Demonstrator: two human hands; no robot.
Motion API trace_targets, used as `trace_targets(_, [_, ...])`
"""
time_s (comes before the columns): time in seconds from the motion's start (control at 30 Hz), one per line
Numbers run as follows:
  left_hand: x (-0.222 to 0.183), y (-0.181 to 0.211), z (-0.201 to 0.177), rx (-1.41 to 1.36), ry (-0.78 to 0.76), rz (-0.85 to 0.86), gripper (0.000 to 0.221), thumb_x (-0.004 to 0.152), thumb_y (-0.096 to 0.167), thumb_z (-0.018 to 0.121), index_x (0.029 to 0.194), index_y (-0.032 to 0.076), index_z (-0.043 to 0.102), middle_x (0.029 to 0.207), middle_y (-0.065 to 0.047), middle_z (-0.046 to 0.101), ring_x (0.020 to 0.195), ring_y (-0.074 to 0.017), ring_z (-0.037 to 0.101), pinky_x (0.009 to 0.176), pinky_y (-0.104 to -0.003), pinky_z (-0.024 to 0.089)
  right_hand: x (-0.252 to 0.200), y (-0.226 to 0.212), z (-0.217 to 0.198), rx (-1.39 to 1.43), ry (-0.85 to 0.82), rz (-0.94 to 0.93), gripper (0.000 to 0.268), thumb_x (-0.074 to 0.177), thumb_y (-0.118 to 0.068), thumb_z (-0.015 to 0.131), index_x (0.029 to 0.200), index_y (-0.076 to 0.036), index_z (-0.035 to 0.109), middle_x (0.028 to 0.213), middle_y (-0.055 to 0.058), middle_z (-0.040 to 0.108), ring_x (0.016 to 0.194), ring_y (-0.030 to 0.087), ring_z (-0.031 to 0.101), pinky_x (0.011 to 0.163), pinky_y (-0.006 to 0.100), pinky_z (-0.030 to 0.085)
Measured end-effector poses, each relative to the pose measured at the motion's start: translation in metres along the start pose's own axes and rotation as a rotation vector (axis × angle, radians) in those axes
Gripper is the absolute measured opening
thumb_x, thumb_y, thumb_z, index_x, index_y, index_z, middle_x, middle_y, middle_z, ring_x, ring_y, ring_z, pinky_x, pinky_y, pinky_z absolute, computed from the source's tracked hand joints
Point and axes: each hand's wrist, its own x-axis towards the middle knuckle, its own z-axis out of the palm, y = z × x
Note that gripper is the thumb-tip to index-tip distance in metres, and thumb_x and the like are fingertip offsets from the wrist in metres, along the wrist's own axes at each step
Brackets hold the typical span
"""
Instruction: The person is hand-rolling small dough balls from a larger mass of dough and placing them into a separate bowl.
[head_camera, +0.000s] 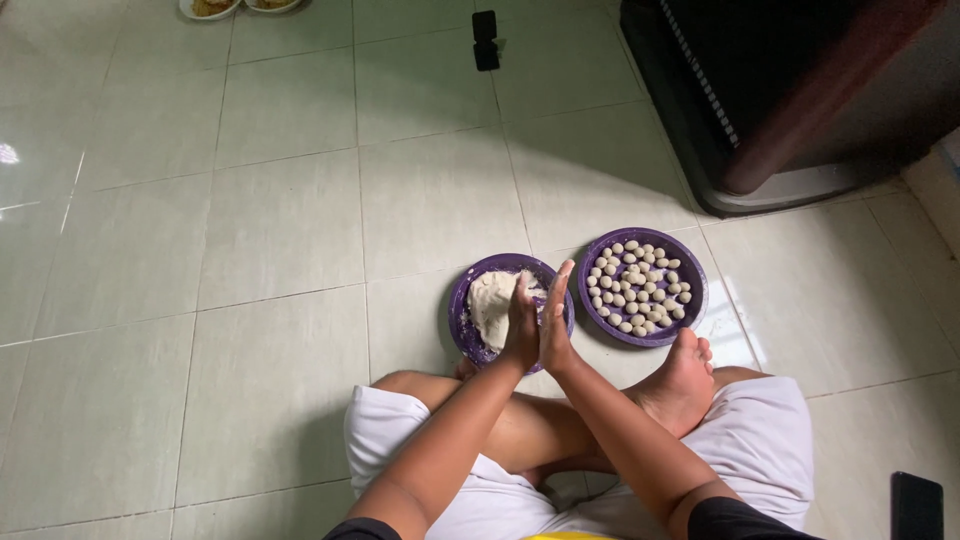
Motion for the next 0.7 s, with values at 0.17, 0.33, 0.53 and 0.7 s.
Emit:
trace_targets(0.17, [-0.041,0.037,0.014,-0.25,-0.306,0.077,0.067,0.11,0.046,0.013,0.163,0.01,-0.003,0.167,-0.025,0.007,0.154,-0.0371,0.012,0.126,-0.047,0.016,0.028,-0.02,-0.031,-0.137,0.084,-0.011,0.08,0.106,-0.054,0.019,0.162,-0.011,-0.018,0.165,0.016,-0.031,0.149,0.039,-0.03,0.123,0.058,-0.014])
trace_targets(0.33, [-0.048,0.036,0.012,-0.842,-0.544,-0.08,0.064,0.103,0.056,0.023,0.161,0.029,0.018,0.169,0.001,0.015,0.154,-0.0137,0.014,0.124,-0.036,0.014,0.014,-0.008,-0.038,-0.287,0.088,0.022,0.072,0.103,-0.048,0.011,0.164,-0.013,-0.008,0.169,0.014,-0.017,0.154,0.042,-0.01,0.118,0.059,0.014])
trace_targets(0.53, [-0.07,0.044,0.008,-1.245,-0.296,-0.325,0.077,0.089,0.082,0.026,0.157,0.046,0.027,0.158,0.01,0.041,0.143,-0.0172,0.042,0.122,-0.038,0.029,-0.012,-0.02,-0.023,-0.508,-0.072,0.072,0.086,0.101,-0.063,0.003,0.163,-0.005,-0.008,0.168,0.024,-0.017,0.151,0.045,-0.022,0.118,0.058,-0.015])
trace_targets(0.7, [-0.091,0.045,0.013,-1.242,-0.244,-0.211,0.075,0.093,0.076,0.023,0.158,0.04,0.024,0.161,0.008,0.034,0.146,-0.0167,0.034,0.123,-0.038,0.024,-0.053,-0.024,-0.002,-0.361,-0.274,-0.081,0.087,0.103,-0.067,0.014,0.164,-0.008,-0.006,0.168,0.024,-0.019,0.149,0.048,-0.025,0.116,0.061,-0.018])
